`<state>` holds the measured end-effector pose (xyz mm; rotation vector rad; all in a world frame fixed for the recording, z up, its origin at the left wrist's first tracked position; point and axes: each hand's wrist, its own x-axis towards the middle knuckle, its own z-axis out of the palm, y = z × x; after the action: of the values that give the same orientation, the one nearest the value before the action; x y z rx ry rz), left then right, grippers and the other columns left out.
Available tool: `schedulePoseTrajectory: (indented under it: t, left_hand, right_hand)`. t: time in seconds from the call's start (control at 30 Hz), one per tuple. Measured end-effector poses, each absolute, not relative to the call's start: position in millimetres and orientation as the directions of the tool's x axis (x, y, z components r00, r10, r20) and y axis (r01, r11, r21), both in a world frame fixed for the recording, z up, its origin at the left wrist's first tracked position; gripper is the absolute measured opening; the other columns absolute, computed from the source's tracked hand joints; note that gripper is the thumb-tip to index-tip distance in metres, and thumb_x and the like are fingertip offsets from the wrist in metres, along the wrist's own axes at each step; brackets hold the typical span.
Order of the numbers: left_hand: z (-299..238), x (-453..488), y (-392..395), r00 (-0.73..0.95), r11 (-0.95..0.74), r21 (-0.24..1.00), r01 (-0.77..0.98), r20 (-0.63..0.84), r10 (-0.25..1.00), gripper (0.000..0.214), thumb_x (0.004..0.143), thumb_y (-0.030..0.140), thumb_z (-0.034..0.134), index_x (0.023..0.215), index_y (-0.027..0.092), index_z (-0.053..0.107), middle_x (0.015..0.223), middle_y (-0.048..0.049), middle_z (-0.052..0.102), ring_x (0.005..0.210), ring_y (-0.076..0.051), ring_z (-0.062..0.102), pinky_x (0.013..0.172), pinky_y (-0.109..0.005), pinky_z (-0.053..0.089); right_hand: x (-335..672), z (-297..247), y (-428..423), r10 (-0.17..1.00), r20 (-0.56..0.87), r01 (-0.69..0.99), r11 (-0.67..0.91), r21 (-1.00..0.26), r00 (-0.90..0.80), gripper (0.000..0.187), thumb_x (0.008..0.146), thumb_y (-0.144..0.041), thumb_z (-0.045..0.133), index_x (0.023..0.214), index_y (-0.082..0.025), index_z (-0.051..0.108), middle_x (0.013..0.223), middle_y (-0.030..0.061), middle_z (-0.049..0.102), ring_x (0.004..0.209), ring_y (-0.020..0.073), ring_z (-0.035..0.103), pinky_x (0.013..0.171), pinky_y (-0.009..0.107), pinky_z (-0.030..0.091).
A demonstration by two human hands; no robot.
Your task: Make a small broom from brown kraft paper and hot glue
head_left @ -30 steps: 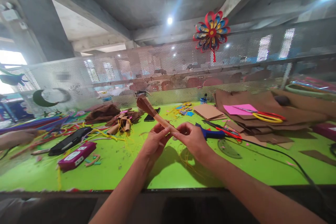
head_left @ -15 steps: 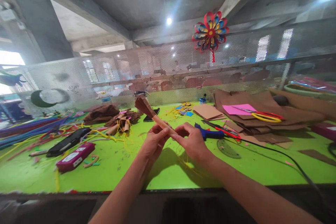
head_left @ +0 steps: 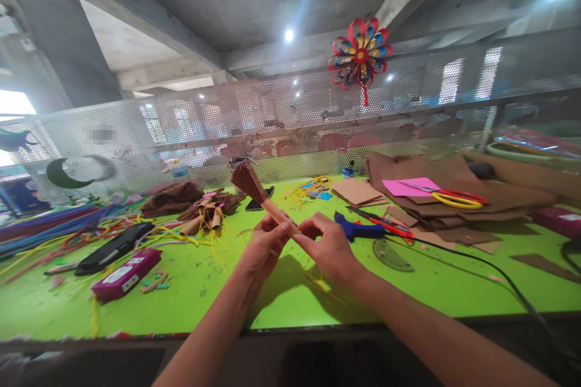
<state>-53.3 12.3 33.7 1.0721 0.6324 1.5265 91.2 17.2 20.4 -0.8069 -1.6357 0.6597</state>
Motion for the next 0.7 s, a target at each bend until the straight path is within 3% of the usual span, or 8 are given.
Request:
schedulePoseTrajectory:
  t: [0.3,0.47,0.7]
  left_hand:
    - [33.5,-55.2,14.2,0.048,-0.212,0.858,-0.468,0.264,0.963,0.035,0.061,0.016,0.082,0.092,0.015,0.066,0.075,-0.0007,0.067,0.071,-0.013,0.063,0.071,-0.025,0.049]
    - [30.9,-56.6,16.4,0.039,-0.205,0.860,-0.467,0.252,0.967,0.030,0.059,0.015,0.083,0.084,0.015,0.067,0.072,0.0004,0.067,0.072,-0.014,0.064,0.072,-0.026,0.049]
    - [30.3,-55.7,16.4,0.027,-0.207,0.868,-0.452,0.246,0.969,0.029,0.060,0.015,0.083,0.084,0.015,0.066,0.072,-0.0003,0.068,0.071,-0.015,0.065,0.071,-0.028,0.049]
  right_hand:
    - [89.2,13.6,16.6,0.694,0.703,0.217,0.718,-0.661,-0.153,0.010,0.081,-0.028,0.064,0.081,-0.018,0.061,0.077,0.0019,0.059,0.068,0.0148,0.056,0.063,0.027,0.046]
    - [89.5,12.3,17.1,0.630,0.750,0.292,0.770,-0.568,-0.202,0.007,0.085,-0.024,0.059,0.088,-0.018,0.061,0.079,0.0031,0.057,0.073,0.0168,0.054,0.066,0.029,0.044]
    - [88.4,10.5,19.7,0.626,0.751,0.307,0.771,-0.557,-0.209,0.005,0.085,-0.023,0.058,0.088,-0.019,0.059,0.083,0.0046,0.058,0.080,0.0192,0.055,0.072,0.032,0.046]
